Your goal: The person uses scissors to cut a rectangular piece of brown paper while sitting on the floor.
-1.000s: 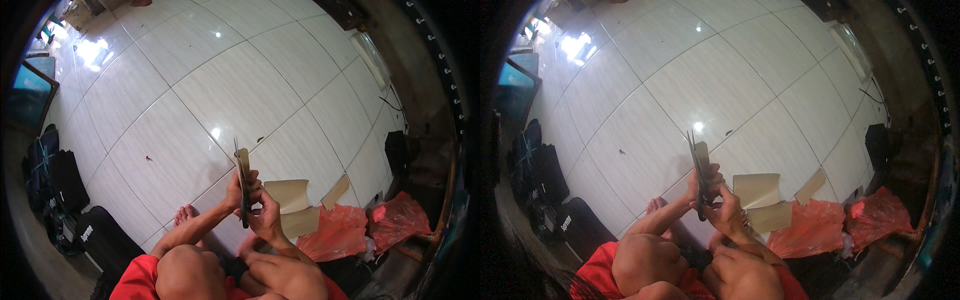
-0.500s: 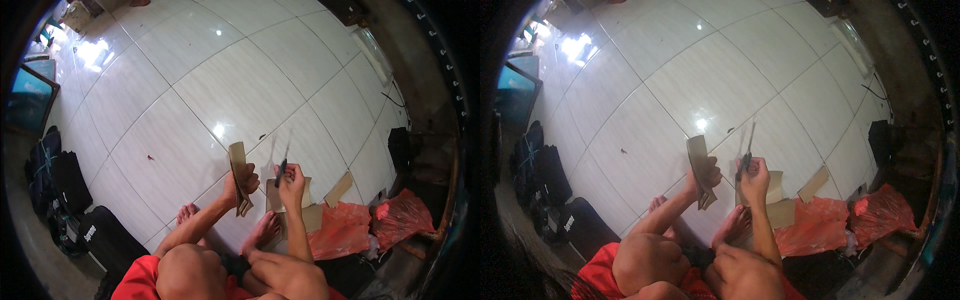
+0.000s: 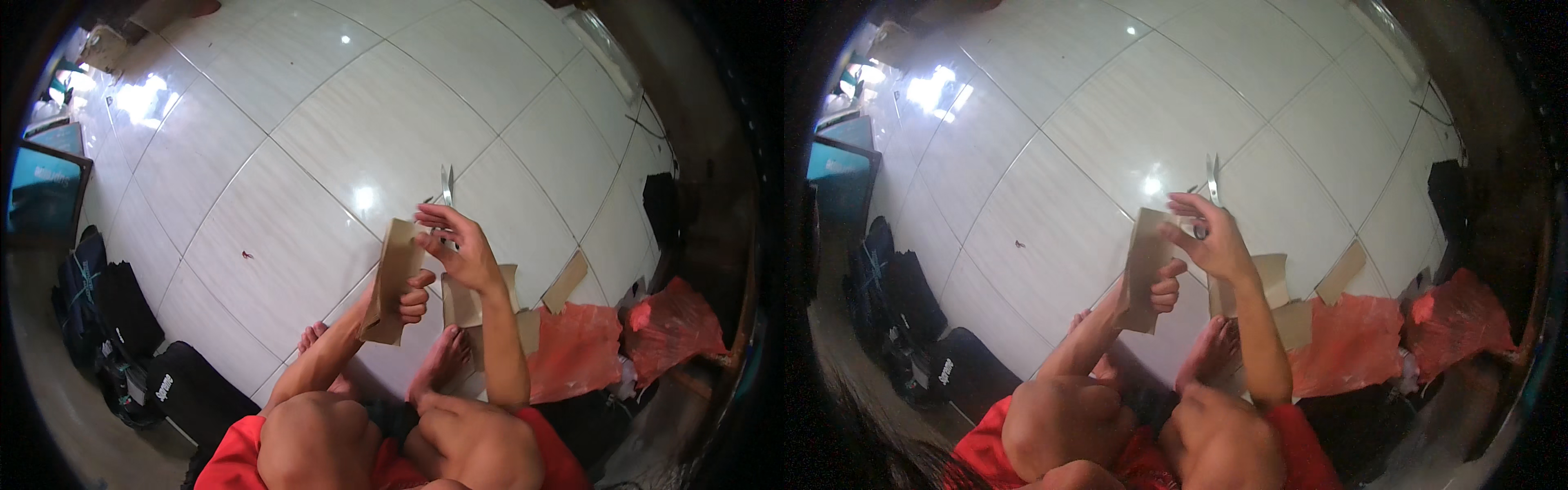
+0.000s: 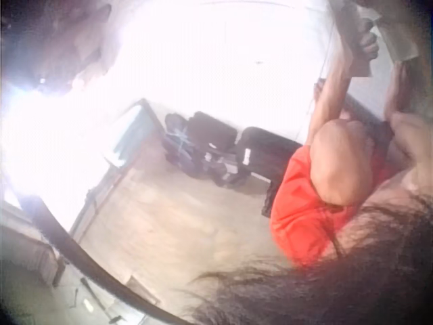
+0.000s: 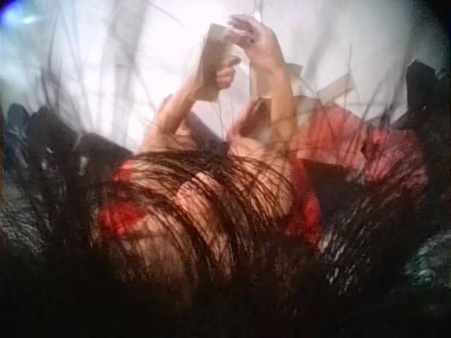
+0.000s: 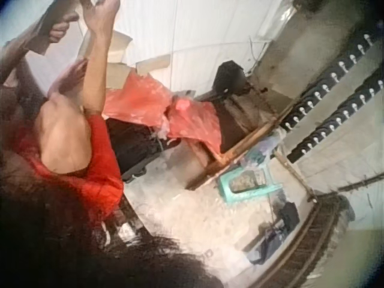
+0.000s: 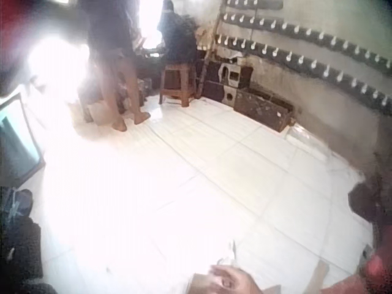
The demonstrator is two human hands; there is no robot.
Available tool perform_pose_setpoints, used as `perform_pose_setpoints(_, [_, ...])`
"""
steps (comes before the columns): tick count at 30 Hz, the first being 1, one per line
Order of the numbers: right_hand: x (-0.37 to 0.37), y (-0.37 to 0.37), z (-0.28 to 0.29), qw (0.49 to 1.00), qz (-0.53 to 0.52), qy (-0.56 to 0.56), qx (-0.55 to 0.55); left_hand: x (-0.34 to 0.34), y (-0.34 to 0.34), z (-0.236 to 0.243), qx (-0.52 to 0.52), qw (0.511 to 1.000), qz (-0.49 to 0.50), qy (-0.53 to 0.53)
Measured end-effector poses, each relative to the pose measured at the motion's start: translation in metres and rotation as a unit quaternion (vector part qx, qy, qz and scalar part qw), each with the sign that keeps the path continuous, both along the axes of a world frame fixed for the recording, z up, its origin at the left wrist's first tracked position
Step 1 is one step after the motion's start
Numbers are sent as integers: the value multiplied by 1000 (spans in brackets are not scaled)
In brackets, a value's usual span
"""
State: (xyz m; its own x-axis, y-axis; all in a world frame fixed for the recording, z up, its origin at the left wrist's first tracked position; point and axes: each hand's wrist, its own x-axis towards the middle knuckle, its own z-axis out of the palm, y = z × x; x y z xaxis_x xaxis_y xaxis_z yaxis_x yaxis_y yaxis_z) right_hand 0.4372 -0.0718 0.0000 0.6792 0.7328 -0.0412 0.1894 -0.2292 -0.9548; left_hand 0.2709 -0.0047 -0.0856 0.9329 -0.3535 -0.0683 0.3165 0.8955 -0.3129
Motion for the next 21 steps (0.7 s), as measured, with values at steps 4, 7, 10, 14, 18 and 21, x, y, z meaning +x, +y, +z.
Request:
perform_pose_setpoints(4, [7,15,15,944,248,182,-119,10,-15,-17,-61,990,-49,-120])
perform_pose_setpoints(7, [12,4,5,954,220,153,-138,15,-16,-8,-111,978,-58,-168])
perform_pose_setpoints(10, [18,-13,3,977,108,155,-97,15,5,44,380,914,-5,140])
perform_pose_setpoints(14, [26,-22,7,993,45,60,-91,-3,46,56,544,824,-30,155])
perform_pose_setpoints(18, [30,-36,-1,993,-9,103,-50,2,45,66,711,689,-140,26])
perform_pose_setpoints(21, [33,-61,-19,975,-49,215,4,9,27,60,721,687,-82,39])
